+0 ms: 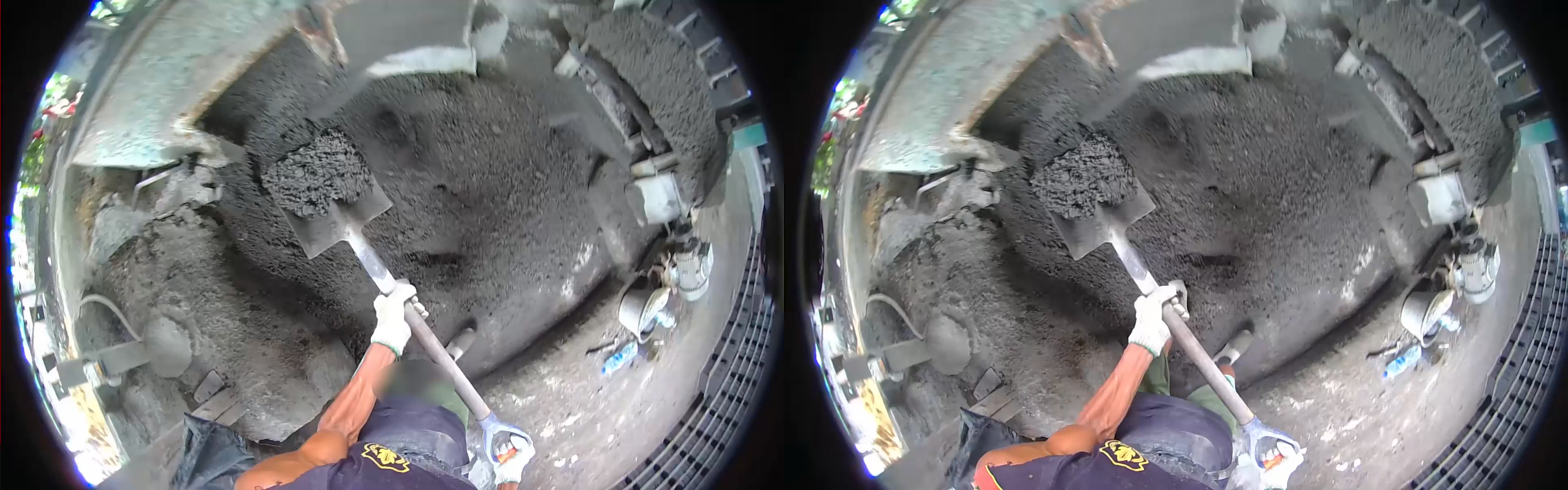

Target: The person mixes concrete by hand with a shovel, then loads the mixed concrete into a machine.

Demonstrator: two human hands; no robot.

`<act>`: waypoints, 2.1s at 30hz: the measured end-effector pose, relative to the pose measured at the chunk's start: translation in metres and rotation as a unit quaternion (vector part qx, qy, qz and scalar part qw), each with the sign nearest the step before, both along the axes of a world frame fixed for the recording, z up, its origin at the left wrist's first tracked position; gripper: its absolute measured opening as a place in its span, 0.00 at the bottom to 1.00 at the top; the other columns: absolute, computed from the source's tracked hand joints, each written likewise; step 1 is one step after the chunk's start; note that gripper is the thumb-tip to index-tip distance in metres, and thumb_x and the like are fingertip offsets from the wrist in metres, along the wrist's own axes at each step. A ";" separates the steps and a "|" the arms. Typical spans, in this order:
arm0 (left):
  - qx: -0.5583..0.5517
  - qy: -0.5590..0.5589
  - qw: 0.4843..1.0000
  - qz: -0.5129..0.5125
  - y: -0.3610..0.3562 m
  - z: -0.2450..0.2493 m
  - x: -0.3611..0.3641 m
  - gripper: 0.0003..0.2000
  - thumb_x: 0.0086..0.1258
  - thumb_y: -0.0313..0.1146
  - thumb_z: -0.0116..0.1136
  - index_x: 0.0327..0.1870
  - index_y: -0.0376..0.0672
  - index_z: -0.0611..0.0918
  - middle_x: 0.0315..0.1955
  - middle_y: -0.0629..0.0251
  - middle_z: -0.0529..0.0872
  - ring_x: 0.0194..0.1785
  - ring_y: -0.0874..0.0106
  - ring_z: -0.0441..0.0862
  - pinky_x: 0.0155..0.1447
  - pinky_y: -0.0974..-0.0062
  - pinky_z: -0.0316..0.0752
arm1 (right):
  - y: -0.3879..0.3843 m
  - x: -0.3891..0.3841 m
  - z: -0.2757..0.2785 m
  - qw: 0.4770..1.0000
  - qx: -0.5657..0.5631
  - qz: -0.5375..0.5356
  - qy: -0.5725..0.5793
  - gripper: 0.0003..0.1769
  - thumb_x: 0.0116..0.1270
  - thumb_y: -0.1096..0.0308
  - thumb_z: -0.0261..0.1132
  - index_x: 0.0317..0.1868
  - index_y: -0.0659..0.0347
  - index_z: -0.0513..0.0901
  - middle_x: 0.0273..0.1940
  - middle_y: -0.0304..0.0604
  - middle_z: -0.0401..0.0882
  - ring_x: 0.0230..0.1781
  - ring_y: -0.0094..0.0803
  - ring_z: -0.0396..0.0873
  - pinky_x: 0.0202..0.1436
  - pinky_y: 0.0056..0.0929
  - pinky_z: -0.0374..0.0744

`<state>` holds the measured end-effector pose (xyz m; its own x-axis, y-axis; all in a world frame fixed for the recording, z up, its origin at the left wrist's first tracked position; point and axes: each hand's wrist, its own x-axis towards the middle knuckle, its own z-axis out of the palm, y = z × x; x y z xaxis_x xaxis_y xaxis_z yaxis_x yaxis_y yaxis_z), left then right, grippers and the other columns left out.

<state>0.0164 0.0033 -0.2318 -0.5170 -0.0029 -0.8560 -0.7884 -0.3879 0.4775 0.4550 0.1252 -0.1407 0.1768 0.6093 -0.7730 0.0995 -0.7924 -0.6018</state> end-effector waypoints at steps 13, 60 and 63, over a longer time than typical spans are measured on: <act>0.243 0.405 0.881 0.033 0.011 0.320 -0.047 0.10 0.76 0.37 0.62 0.45 0.42 0.77 0.28 0.59 0.83 0.29 0.58 0.86 0.35 0.55 0.87 | 0.118 -0.130 0.224 0.881 0.227 0.301 0.286 0.11 0.63 0.68 0.68 0.41 0.67 0.82 0.24 0.43 0.80 0.19 0.29 0.77 0.25 0.29 0.78; -0.906 0.216 0.327 0.161 -0.659 0.343 -0.072 0.22 0.64 0.36 0.67 0.61 0.47 0.82 0.56 0.52 0.85 0.59 0.50 0.81 0.63 0.51 0.76 | -0.142 -0.390 0.340 0.251 0.703 0.663 -0.060 0.18 0.49 0.75 0.76 0.43 0.59 0.85 0.34 0.50 0.86 0.35 0.52 0.87 0.40 0.43 0.83; -0.910 0.278 0.248 0.180 -0.661 0.343 -0.070 0.16 0.67 0.35 0.66 0.55 0.47 0.84 0.50 0.52 0.86 0.52 0.48 0.84 0.56 0.50 0.80 | -0.143 -0.389 0.342 0.255 0.703 0.661 -0.065 0.18 0.49 0.74 0.77 0.42 0.59 0.85 0.34 0.50 0.86 0.35 0.52 0.87 0.40 0.43 0.83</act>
